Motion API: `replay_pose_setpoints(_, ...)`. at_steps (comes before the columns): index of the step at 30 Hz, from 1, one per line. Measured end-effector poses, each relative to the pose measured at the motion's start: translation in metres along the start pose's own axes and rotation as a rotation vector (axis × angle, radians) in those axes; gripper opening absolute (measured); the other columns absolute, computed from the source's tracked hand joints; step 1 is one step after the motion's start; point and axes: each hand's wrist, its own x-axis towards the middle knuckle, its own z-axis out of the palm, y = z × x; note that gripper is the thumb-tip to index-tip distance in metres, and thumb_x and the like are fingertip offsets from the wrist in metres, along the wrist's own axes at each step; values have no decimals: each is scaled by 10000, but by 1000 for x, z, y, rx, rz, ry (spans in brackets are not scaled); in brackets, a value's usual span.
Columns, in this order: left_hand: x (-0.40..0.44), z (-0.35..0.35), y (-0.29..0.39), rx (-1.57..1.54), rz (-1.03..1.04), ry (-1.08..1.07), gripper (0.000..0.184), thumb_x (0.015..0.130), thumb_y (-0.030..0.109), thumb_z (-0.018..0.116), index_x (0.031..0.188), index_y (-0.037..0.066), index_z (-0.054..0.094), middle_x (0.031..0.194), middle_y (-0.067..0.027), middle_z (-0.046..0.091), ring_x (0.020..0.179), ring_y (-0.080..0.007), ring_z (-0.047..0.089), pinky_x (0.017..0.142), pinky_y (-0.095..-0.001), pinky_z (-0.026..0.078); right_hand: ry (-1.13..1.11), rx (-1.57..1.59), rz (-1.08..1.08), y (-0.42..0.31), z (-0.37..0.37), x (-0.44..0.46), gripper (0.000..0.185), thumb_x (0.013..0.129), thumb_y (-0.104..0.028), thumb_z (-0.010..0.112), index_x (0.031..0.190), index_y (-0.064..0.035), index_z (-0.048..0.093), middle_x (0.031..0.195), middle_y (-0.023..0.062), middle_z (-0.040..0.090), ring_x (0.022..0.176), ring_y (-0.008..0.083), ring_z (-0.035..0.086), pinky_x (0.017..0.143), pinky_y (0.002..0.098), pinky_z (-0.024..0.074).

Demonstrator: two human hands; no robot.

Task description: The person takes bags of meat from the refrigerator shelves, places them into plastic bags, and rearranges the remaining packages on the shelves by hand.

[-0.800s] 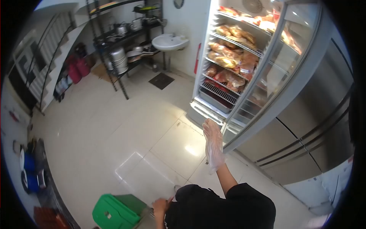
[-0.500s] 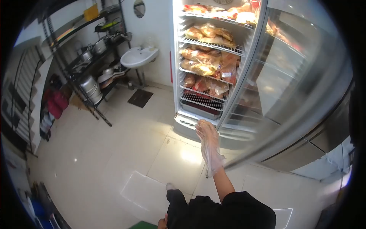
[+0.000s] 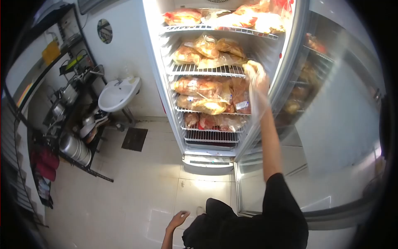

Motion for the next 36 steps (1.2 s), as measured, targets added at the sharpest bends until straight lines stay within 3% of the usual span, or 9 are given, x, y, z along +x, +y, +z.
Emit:
replay_pose_setpoints(1,28,-16,26,-11,118,10,481,881,417,523,1127,5,552,1082,-127,603,964,-204,576,838,-309,444,33,-217,-2,5,5,32,263,862,-190,584,1052,-8,592,886,29,617,767,77,541,672,232,438)
replay_pose_setpoints(3,67,-54,95,15,160,-8,443,886,382,528,1143,21,544,1104,-123,592,990,-204,566,850,-315,437,-100,43,176,7,14,77,356,796,-256,636,1015,23,603,927,123,634,857,171,574,750,300,449)
replay_pose_setpoints(7,113,-105,211,31,305,-27,415,886,358,535,1165,50,528,1141,-121,568,999,-211,565,881,-330,420,-314,-206,320,83,22,160,313,798,-240,623,1035,-35,613,963,129,631,886,177,579,756,296,451)
replay_pose_setpoints(15,151,-175,302,-168,384,-152,302,906,233,518,1162,74,540,1131,-61,563,1007,-151,529,896,-301,405,-454,-375,363,115,43,219,301,806,-221,618,1054,-51,601,948,116,630,877,184,577,745,297,454)
replay_pose_setpoints(24,207,-246,484,-74,872,-317,251,863,131,569,1088,21,568,1088,-68,572,1012,-145,534,894,-293,421,-402,-484,223,89,53,199,292,816,-200,613,1075,-68,588,931,102,628,866,192,575,732,298,456)
replay_pose_setpoints(27,231,-248,546,-119,1032,-270,248,855,138,586,1076,26,571,1060,-52,571,1002,-128,533,853,-277,442,-447,-582,-88,87,50,189,257,808,-173,609,1047,-77,597,927,85,631,840,184,577,728,303,467)
replay_pose_setpoints(31,255,-251,602,-107,952,-112,285,855,146,568,1121,45,546,1111,-63,550,996,-130,528,876,-280,419,-428,-524,-282,93,39,180,167,800,-66,554,960,-52,597,882,61,629,719,166,570,668,299,485)
replay_pose_setpoints(34,277,-256,613,-233,982,-99,336,880,139,496,1206,59,477,1191,-65,514,1008,-148,534,858,-279,439,-215,278,614,74,42,161,182,813,-111,541,938,10,597,834,72,623,678,123,549,543,232,458)
replay_pose_setpoints(36,290,-260,615,-265,988,-103,374,909,214,483,1240,49,430,1200,-81,506,1023,-156,529,866,-277,447,-231,256,353,74,38,153,184,814,-122,546,929,13,596,828,74,623,692,119,556,554,227,465)
